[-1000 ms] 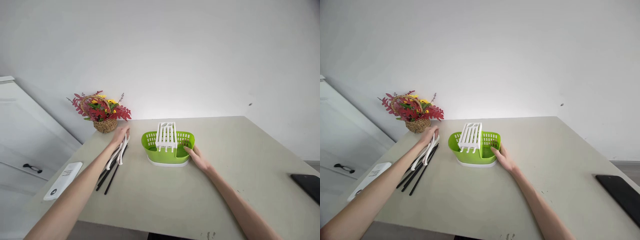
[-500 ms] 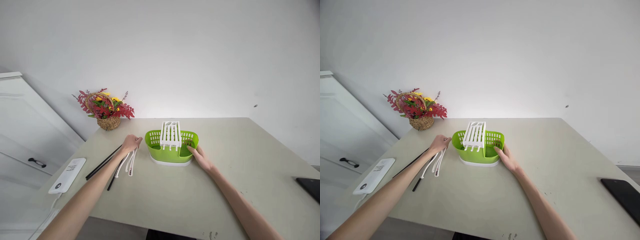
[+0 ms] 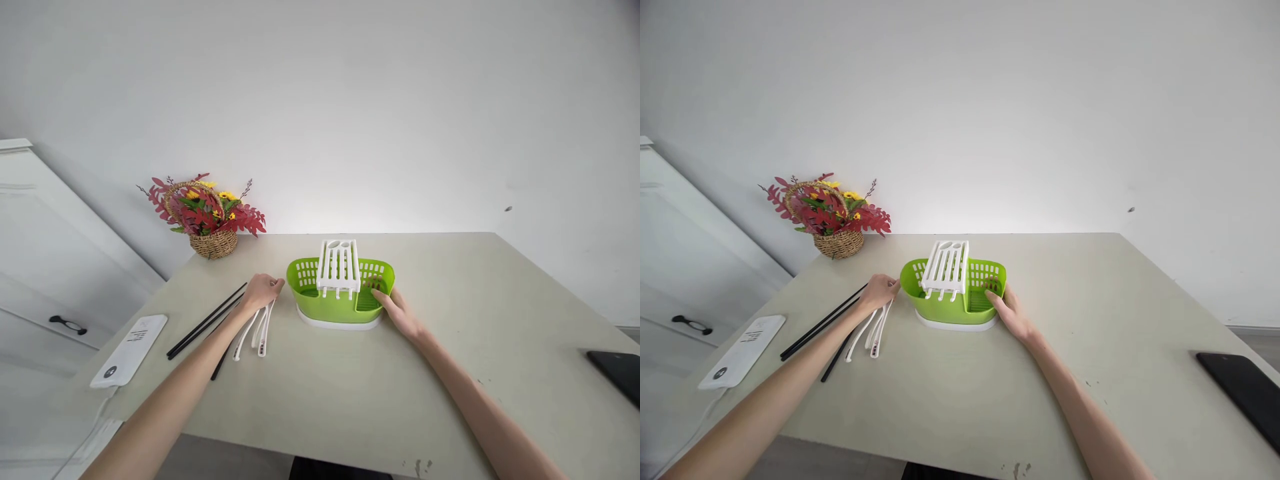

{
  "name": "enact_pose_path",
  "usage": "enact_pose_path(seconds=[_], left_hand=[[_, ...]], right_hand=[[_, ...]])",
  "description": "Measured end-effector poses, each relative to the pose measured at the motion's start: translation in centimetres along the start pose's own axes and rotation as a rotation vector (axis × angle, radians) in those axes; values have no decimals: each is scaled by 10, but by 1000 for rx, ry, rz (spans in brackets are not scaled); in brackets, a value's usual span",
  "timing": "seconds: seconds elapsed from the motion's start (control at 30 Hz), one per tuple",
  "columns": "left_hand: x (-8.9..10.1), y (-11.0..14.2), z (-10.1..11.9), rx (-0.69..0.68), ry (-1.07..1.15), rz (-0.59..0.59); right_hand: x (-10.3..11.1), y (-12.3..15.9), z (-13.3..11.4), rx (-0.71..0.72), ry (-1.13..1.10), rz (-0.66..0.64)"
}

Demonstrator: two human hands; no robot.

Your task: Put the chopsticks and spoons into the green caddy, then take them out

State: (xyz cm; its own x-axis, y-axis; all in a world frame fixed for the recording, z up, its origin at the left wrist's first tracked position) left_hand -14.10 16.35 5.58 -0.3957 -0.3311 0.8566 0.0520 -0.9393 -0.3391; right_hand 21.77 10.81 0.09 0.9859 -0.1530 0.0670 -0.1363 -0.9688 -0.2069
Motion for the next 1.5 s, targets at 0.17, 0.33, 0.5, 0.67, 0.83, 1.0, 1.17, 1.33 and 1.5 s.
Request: enact_pose_path(seconds=[0.17, 0.33, 0.5, 0.67, 0.83, 1.0, 1.17, 1.33, 1.5], left_hand=[[-1, 1, 2, -11, 13, 14], [0, 6, 4, -26, 20, 53], [3, 11, 9, -49, 6, 100], [4, 15, 16, -75, -40, 114], [-1, 18, 21, -110, -116, 87], [-3, 22, 24, -135, -194, 82], [-6, 26, 29, -178, -255, 80], [-7, 26, 35, -224, -289, 82], [-4, 27, 42, -266, -296, 99]], right_hand=[[0, 0, 2, 6, 3, 1], [1, -1, 4, 12, 2, 8], [2, -1, 4, 13, 9, 12], [2, -1, 4, 14, 5, 14], [1, -1, 4, 19, -3, 7], [1, -1, 5, 15, -5, 6], [1, 0, 3, 8, -3, 6], [0, -1, 0, 14, -10, 3], [-1, -1, -1, 23, -13, -3]])
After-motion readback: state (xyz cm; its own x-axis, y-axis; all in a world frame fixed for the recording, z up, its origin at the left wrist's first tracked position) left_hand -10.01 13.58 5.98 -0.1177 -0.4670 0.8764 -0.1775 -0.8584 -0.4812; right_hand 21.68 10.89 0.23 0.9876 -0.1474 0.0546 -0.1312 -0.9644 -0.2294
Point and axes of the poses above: each hand's wrist, its own y-axis away from the middle knuckle, its own x-axis out of the back of the hand, z = x × y, the point moved 9 cm from there along -y, towards the middle knuckle, and after that the axes turned 15 degrees about z, right-handed, at the moved point
